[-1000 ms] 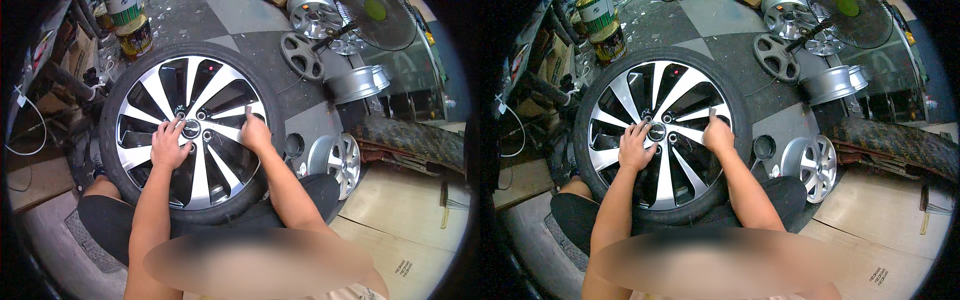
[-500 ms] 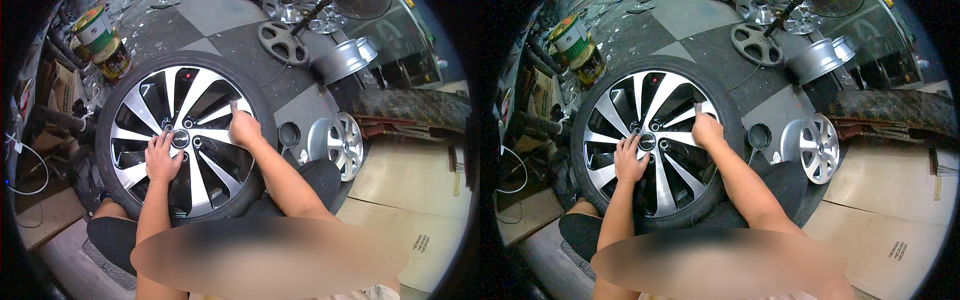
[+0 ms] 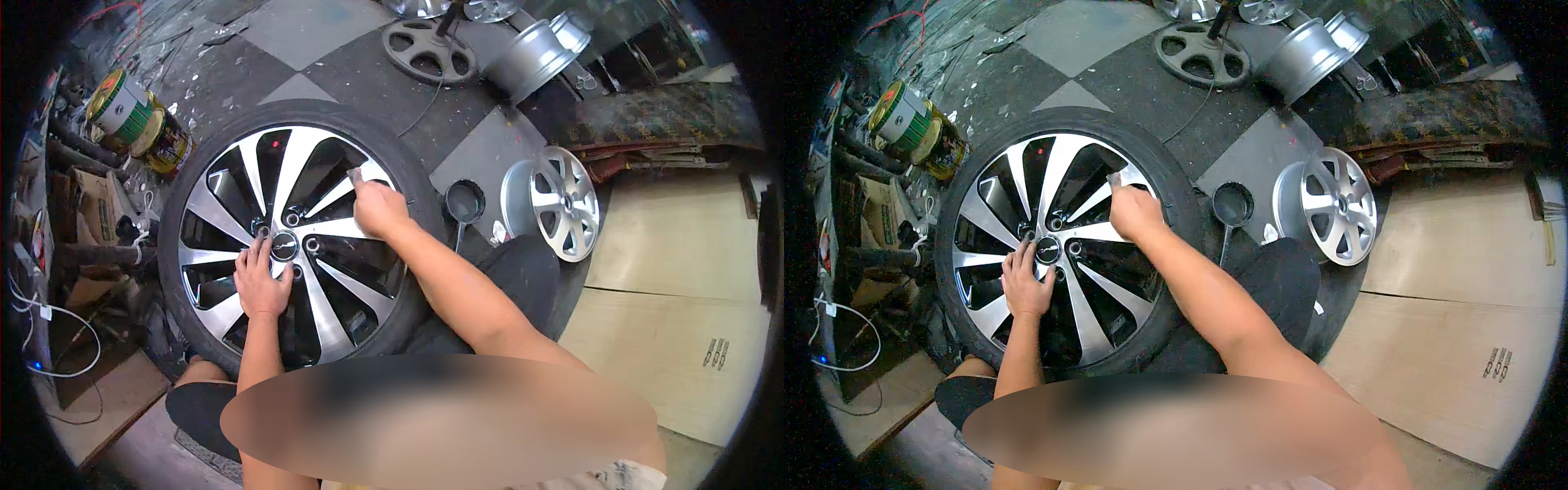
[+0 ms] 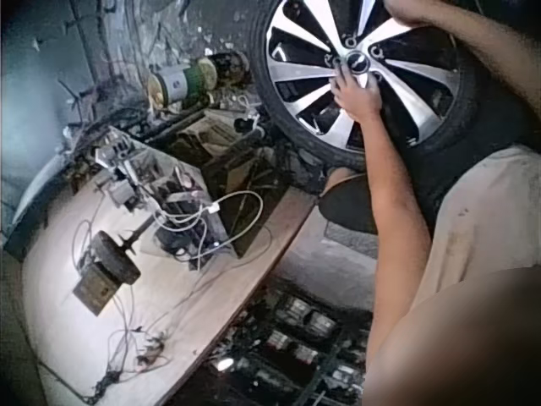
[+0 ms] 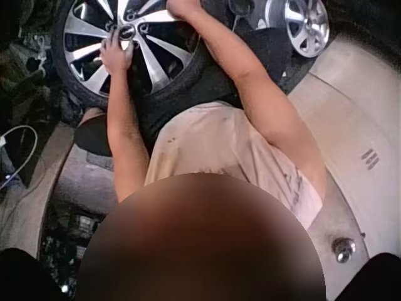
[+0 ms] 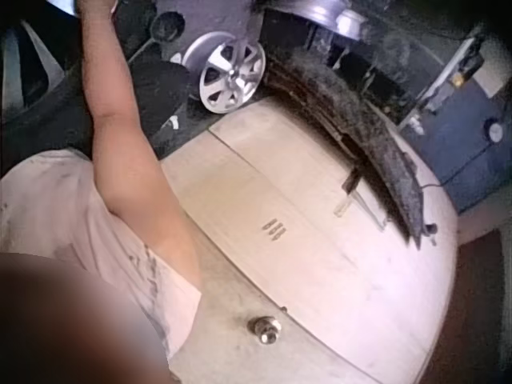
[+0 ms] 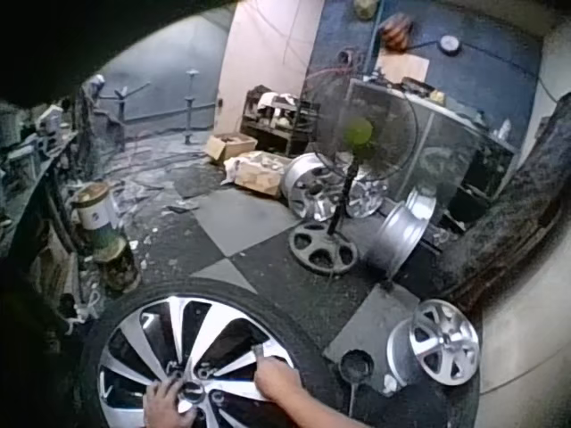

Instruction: Repairing a car wheel rim by applying filler and sanding the surface.

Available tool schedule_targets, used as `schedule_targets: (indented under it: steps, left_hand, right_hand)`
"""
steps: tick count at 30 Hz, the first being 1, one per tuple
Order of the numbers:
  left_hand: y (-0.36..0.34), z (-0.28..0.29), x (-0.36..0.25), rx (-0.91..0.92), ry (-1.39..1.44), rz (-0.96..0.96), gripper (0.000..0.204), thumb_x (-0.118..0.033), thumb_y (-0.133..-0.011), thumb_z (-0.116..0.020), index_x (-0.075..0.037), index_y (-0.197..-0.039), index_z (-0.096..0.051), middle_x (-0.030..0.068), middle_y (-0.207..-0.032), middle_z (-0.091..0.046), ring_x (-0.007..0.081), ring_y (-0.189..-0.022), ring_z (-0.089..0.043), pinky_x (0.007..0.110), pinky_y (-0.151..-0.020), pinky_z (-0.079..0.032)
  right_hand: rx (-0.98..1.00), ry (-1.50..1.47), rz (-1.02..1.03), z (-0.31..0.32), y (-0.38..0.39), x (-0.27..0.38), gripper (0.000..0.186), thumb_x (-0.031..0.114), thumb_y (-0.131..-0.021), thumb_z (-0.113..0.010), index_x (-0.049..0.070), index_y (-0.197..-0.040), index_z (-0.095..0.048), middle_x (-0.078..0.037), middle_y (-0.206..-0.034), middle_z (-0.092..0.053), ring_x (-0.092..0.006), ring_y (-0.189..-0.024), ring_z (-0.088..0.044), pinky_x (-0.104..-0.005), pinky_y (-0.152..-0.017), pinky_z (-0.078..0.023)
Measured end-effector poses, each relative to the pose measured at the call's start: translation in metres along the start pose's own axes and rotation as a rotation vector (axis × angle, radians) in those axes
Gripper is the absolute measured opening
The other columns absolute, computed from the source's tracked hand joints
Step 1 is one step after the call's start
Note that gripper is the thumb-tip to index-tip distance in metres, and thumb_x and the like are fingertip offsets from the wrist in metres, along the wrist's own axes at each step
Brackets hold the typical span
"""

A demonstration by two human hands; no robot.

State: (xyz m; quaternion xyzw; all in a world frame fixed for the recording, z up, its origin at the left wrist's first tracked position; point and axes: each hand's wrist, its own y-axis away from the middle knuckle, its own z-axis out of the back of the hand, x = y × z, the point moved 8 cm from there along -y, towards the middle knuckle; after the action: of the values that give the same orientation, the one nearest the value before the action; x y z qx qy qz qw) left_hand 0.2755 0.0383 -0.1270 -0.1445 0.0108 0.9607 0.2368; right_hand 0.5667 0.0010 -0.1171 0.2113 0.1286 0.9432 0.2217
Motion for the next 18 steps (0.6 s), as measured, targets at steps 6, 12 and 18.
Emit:
schedule_targets:
  steps: [6,12,18]
  left_hand:
    - [0.002,-0.006,0.009,0.044,0.000,0.017,0.072,-0.038,-0.087,-0.081,-0.018,-0.153,-0.062,0.0023,-0.162,-0.057,0.0379,-0.146,-0.048,0.053,-0.121,-0.041]
    - [0.006,0.000,0.014,0.017,-0.002,0.020,0.071,-0.039,-0.087,-0.081,-0.017,-0.152,-0.063,0.0044,-0.161,-0.058,0.0374,-0.146,-0.048,0.052,-0.122,-0.041]
    - [0.002,0.000,0.007,0.007,0.004,0.014,0.073,-0.036,-0.087,-0.082,-0.018,-0.155,-0.061,0.0036,-0.163,-0.057,0.0364,-0.146,-0.049,0.052,-0.122,-0.042]
  right_hand:
    - [-0.020,-0.018,0.019,-0.003,0.000,0.002,0.065,0.009,-0.099,-0.052,0.004,-0.164,-0.048,-0.024,-0.125,-0.076,-0.0456,-0.113,-0.075,-0.0574,-0.096,-0.059]
    - [0.040,-0.011,0.012,-0.015,0.015,0.016,0.068,0.008,-0.100,-0.049,0.008,-0.168,-0.044,-0.022,-0.130,-0.075,-0.0434,-0.116,-0.075,-0.0559,-0.098,-0.059]
    - [0.028,0.005,-0.024,-0.015,0.012,0.009,0.070,0.009,-0.103,-0.044,0.011,-0.172,-0.037,-0.024,-0.135,-0.073,-0.0447,-0.120,-0.073,-0.0563,-0.101,-0.057]
